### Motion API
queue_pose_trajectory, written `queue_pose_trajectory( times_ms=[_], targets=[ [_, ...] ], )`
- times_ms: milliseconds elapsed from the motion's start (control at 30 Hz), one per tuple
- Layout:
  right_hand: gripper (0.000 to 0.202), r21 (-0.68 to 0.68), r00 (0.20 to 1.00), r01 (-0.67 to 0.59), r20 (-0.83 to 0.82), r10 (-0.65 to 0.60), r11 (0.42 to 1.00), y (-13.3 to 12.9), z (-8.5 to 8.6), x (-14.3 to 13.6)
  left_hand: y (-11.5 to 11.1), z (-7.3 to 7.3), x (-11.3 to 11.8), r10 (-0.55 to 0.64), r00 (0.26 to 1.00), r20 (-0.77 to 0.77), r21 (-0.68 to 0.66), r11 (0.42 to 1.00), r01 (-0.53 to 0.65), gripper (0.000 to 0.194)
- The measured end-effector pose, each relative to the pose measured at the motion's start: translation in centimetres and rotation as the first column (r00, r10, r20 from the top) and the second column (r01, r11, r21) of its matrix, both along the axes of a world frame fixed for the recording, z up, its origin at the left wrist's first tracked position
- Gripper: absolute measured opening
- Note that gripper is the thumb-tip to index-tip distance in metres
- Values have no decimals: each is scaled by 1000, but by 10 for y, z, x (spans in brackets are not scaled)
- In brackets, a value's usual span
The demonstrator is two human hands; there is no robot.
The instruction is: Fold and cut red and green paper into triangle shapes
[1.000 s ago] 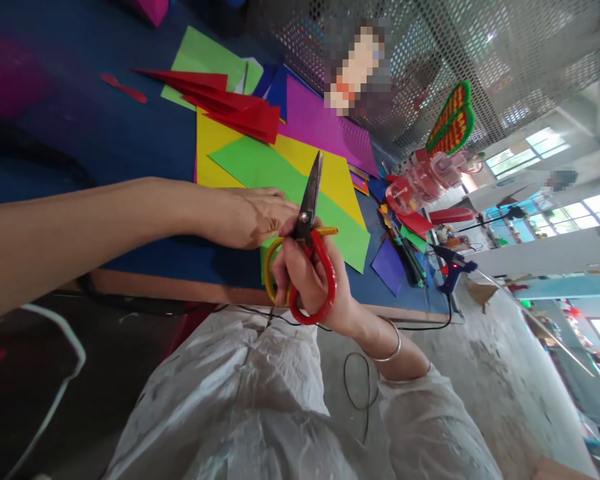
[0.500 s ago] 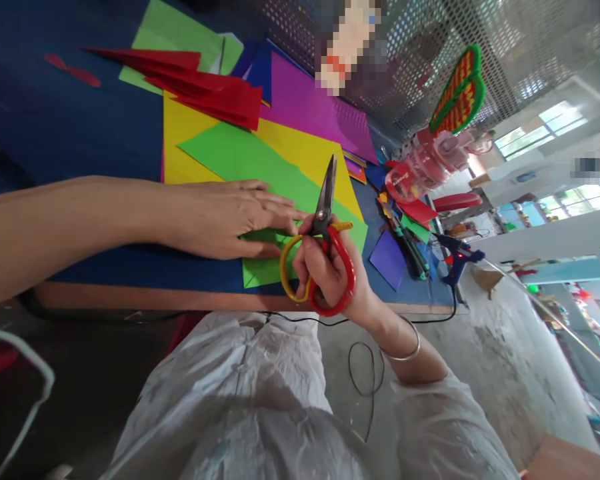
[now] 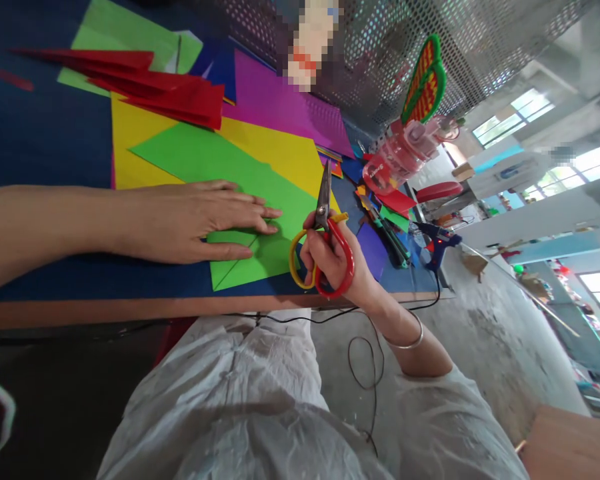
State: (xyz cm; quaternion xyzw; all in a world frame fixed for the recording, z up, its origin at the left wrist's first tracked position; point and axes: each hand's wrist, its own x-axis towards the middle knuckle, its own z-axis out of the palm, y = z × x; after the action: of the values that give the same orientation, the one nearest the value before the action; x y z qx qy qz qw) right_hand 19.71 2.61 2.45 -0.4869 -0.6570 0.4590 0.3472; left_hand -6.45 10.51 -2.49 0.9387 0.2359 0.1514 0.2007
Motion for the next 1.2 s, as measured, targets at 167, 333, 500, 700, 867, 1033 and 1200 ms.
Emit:
queue_pose_trajectory(
  times_ms=[167,333,500,700,867,1033,1200],
  targets=[
    [12,1,999,39,32,-39,999,1,1,10,0,1,-1,19,999,-30,-16,1000,-19,68],
    [21,-7,1000,29,10,-29,1000,4,-6,21,-2,4,-1,23,999,-39,-22,999,-24,69],
    [23,6,999,24,35,-24,1000,2,0,23,1,3,-1,29,998,-54,-8,1000,-29,68],
    [40,264,847,117,477,-235,957,5,22,64,4,-2,-9,42,994,-98,-15,999,-43,54],
    [35,358,593,186,702,-395,915,16,18,101,6,-2,-14,44,994,-98,-10,999,-46,52],
    [36,386,420,193,798,-432,902,17,10,103,10,-5,-16,58,992,-115,8,998,-58,53],
    [39,432,386,131,807,-447,892,18,15,116,6,-2,-14,53,991,-120,5,999,-53,49]
  ],
)
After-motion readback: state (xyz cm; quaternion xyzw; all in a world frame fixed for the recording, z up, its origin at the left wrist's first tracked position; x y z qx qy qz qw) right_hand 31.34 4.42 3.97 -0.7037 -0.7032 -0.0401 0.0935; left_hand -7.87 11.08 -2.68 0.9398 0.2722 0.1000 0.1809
